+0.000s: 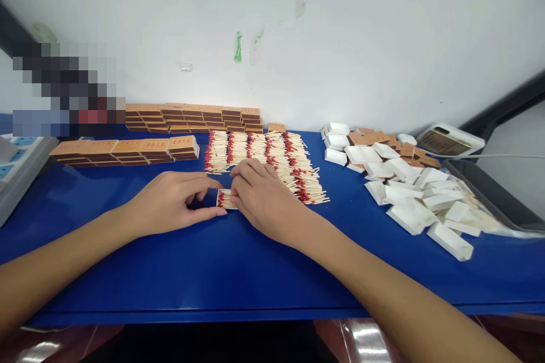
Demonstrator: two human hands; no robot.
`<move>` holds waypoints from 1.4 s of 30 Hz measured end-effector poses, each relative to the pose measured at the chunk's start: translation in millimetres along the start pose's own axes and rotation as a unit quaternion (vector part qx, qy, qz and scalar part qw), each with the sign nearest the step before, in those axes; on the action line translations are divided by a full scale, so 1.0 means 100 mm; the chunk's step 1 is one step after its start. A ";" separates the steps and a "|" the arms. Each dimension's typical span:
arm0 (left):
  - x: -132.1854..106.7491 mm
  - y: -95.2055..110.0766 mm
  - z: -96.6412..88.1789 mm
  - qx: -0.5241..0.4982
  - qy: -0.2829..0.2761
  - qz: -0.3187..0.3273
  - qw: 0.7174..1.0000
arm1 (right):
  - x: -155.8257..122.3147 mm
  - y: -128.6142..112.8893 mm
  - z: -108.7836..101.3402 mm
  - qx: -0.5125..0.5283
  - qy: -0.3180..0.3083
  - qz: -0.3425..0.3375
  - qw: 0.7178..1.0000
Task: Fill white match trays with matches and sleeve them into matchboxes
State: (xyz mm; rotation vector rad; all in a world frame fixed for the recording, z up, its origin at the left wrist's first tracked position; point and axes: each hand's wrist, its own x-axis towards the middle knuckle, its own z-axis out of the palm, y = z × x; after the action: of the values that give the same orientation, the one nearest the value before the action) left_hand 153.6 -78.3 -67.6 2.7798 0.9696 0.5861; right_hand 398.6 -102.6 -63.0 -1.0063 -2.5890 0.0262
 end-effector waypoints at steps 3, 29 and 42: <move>0.00 0.01 0.00 0.000 -0.005 -0.008 1.000 | 0.00 0.01 -0.03 0.013 0.004 0.001 1.000; 0.00 0.01 -0.01 0.006 -0.012 -0.039 0.999 | -0.03 0.31 -0.04 -0.026 0.013 0.070 0.997; 0.01 0.03 -0.01 0.003 -0.011 -0.012 1.000 | 0.00 0.01 0.02 -0.049 -0.002 0.010 0.999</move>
State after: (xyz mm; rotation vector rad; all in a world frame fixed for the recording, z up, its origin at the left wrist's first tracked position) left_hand 155.6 -80.7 -65.9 2.7697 1.0003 0.5479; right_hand 398.7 -101.7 -65.6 -1.0680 -2.6059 -0.0946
